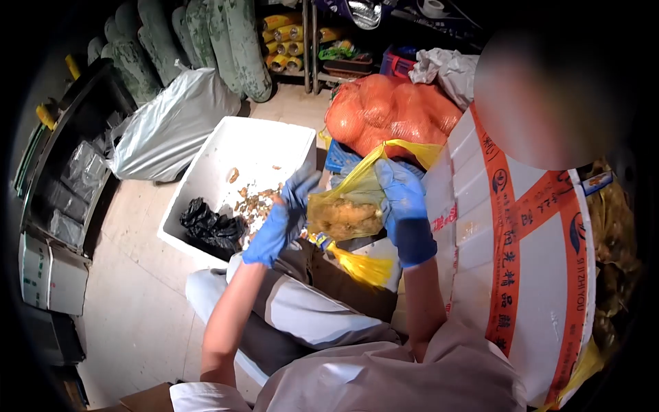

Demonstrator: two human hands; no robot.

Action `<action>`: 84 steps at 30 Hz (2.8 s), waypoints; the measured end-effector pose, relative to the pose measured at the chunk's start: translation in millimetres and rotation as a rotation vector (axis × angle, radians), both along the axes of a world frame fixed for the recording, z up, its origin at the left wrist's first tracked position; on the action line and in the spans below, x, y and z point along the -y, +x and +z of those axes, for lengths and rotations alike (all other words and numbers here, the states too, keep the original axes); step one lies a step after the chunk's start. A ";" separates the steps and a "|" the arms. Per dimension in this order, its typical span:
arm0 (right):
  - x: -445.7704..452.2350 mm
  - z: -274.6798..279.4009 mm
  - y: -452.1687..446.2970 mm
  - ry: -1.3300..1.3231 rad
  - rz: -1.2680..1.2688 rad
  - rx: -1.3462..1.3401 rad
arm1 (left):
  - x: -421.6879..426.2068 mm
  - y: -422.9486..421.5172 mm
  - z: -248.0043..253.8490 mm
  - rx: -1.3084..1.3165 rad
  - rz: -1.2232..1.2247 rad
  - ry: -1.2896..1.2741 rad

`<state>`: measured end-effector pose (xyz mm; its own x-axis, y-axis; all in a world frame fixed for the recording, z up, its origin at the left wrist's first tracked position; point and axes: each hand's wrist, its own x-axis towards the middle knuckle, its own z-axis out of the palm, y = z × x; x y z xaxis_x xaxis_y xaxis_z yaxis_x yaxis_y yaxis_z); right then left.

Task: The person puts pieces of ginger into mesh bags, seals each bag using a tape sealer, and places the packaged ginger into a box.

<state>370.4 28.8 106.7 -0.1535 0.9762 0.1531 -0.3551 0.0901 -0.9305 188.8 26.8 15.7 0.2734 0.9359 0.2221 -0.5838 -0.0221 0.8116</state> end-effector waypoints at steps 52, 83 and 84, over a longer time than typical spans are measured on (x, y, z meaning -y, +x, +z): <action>-16.7 -94.2 80.7 0.055 -0.714 0.108 | -82.9 120.7 169.3 -0.130 -0.128 0.264; -129.8 -588.6 -120.2 0.211 -0.267 1.652 | -85.6 -59.2 -72.4 0.292 0.682 -0.794; -131.7 -604.7 -116.6 0.190 -0.195 1.623 | -84.5 -61.6 -72.8 0.281 0.680 -0.795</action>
